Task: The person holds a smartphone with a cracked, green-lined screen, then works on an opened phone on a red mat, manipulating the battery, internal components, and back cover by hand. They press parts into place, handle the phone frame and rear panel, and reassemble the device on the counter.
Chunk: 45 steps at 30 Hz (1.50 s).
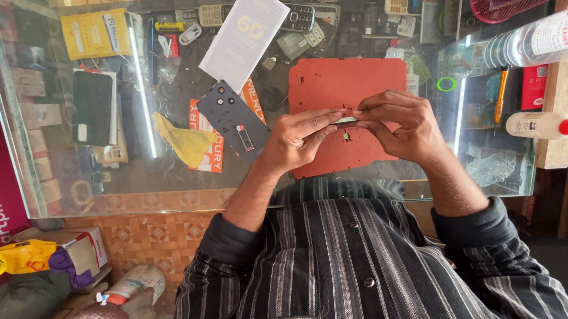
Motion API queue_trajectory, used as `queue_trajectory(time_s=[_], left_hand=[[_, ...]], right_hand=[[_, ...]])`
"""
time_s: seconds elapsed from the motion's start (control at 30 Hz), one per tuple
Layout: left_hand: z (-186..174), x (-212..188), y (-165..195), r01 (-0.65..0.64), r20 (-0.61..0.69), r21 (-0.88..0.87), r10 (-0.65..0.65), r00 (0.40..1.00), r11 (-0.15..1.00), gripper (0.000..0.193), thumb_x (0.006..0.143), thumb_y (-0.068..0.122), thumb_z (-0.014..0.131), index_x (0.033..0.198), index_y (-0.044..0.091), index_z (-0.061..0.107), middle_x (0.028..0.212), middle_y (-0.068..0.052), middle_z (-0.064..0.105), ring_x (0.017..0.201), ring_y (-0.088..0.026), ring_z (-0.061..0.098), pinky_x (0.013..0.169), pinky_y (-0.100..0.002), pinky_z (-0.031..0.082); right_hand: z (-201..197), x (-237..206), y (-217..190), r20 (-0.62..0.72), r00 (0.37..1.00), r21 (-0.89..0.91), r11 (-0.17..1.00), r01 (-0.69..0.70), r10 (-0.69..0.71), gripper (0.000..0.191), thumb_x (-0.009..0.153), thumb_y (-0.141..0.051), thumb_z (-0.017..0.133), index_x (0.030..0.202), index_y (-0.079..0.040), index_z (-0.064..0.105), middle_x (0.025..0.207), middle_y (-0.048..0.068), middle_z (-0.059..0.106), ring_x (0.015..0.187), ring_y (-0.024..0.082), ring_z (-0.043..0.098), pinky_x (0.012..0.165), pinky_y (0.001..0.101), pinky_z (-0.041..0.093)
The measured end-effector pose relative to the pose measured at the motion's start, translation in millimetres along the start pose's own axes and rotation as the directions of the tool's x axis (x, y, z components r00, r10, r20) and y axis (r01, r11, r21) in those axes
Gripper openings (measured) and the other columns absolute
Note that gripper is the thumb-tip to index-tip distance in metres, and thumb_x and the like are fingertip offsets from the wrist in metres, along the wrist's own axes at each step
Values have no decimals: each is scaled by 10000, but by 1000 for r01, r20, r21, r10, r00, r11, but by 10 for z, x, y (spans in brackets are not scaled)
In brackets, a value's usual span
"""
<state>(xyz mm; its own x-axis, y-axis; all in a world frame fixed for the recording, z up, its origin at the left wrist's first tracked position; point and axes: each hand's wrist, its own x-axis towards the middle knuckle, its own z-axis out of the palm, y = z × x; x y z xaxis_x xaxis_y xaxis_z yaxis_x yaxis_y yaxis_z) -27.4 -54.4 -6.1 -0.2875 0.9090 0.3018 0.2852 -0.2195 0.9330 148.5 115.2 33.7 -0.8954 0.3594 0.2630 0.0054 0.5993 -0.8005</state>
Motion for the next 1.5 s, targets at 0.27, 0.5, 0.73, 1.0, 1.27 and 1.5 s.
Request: queue_trajectory(time_s=[0.27,0.5,0.73,1.0,1.27,1.5], left_hand=[[-35,211,352,-113,137,339,69,988,934,313,921,148,765,1202,21,712,1094,-133,742,943,-307,740,788,-381,603],[113,289,360,-199,194,506,114,974,839,264,951,175,742,1168,27,722,1003,-73,754,822,-247,737,671,-389,576],[121,308,338,-173,207,545,68,976,820,272,968,187,715,1198,42,722,1129,-71,765,875,-236,754,675,-374,583],[306,401,385,-163,244,557,27,969,815,298,958,179,658,1209,26,706,1111,-89,766,816,-263,754,630,-396,576],[487,354,188,-199,232,582,73,970,788,266,936,87,614,1177,16,706,1116,-136,764,836,-238,763,638,-377,584],[494,353,240,-198,250,623,48,967,757,291,883,49,620,1155,-31,688,1068,-128,776,770,-227,756,569,-382,553]], right_hand=[[-212,-81,-6,84,995,107,992,-62,53,392,764,-12,839,1141,1,731,1163,136,675,1085,264,685,924,359,562],[-132,-288,189,-11,996,87,993,-85,86,244,848,15,825,1072,-12,730,1099,104,681,1014,219,707,871,329,589],[-141,-258,180,-24,999,12,999,-31,31,271,832,26,832,1088,-12,751,1085,124,696,1000,231,689,844,336,571],[-219,-458,248,-122,962,294,935,-200,244,262,887,92,759,1137,29,710,1178,149,686,1068,165,680,862,284,564],[-217,-474,278,-193,971,47,990,-136,143,237,838,116,809,1028,8,720,1055,129,718,1017,208,728,896,299,584],[-219,-404,163,-124,990,87,994,-62,73,318,805,91,795,1095,28,682,1098,156,704,1041,268,707,912,339,562]])
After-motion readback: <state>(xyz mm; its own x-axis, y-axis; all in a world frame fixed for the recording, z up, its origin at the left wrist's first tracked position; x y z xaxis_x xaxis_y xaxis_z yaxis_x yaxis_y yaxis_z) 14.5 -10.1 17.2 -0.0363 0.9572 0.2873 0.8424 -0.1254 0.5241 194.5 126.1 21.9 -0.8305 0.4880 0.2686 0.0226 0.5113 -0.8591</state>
